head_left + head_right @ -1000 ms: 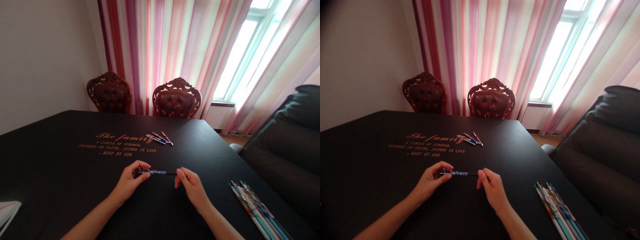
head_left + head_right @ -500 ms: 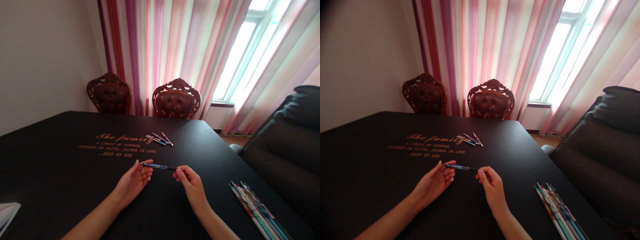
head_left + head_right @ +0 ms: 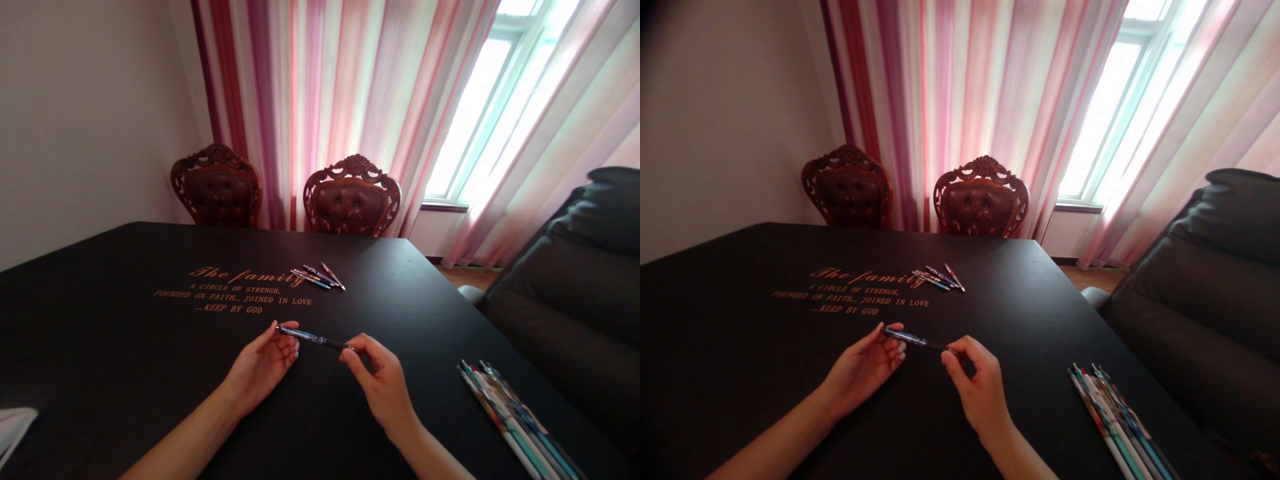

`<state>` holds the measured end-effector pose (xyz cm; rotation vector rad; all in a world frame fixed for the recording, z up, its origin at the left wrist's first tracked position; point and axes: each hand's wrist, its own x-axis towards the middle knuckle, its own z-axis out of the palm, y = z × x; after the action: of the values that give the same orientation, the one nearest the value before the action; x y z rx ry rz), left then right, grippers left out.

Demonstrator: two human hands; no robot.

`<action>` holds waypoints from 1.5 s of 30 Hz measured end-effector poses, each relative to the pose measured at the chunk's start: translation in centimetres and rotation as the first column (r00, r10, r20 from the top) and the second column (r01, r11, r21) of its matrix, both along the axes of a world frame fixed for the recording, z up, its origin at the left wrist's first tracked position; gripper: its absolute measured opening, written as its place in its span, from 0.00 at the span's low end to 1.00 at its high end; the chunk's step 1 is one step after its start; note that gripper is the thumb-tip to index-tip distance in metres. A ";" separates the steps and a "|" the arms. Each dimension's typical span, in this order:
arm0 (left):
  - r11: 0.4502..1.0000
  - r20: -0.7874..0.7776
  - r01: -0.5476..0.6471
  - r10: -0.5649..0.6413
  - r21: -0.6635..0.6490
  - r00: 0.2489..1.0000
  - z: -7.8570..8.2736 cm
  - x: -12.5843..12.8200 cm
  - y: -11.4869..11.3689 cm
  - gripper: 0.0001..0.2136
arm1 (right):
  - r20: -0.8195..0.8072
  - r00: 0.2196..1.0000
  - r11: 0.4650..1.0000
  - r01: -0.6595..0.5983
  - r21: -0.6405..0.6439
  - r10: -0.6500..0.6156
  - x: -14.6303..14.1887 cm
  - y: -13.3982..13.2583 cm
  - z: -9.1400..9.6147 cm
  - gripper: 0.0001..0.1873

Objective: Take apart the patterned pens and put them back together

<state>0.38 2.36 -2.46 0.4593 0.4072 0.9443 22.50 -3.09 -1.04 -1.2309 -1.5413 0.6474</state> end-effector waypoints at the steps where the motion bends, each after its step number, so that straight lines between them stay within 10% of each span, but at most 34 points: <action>1: 1.000 -0.005 -0.012 0.012 0.001 1.000 -0.1 0.0 0.0 0.12 | 0.006 1.000 1.000 0.003 0.006 -0.003 0.0 0.0 0.0 0.10; 23: 0.981 -0.225 -0.097 0.134 0.169 0.965 0.3 -0.1 0.1 0.18 | 0.307 0.952 0.988 -0.035 0.151 -0.013 1.0 1.0 -0.7 0.01; 33: 0.928 -0.567 0.017 0.213 0.373 0.796 -0.5 -0.2 0.6 0.23 | 0.455 0.850 0.945 0.133 0.301 -0.264 5.7 -0.3 4.1 0.02; 45: 0.858 -0.736 0.161 0.306 0.489 0.604 -0.5 0.3 0.4 0.21 | 0.358 0.493 0.539 0.842 0.032 -0.793 24.9 -14.1 -2.8 0.19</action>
<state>0.68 2.74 -3.00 1.4111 1.0149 0.8794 47.39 -17.23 -3.88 -2.0690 -0.9359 -0.1211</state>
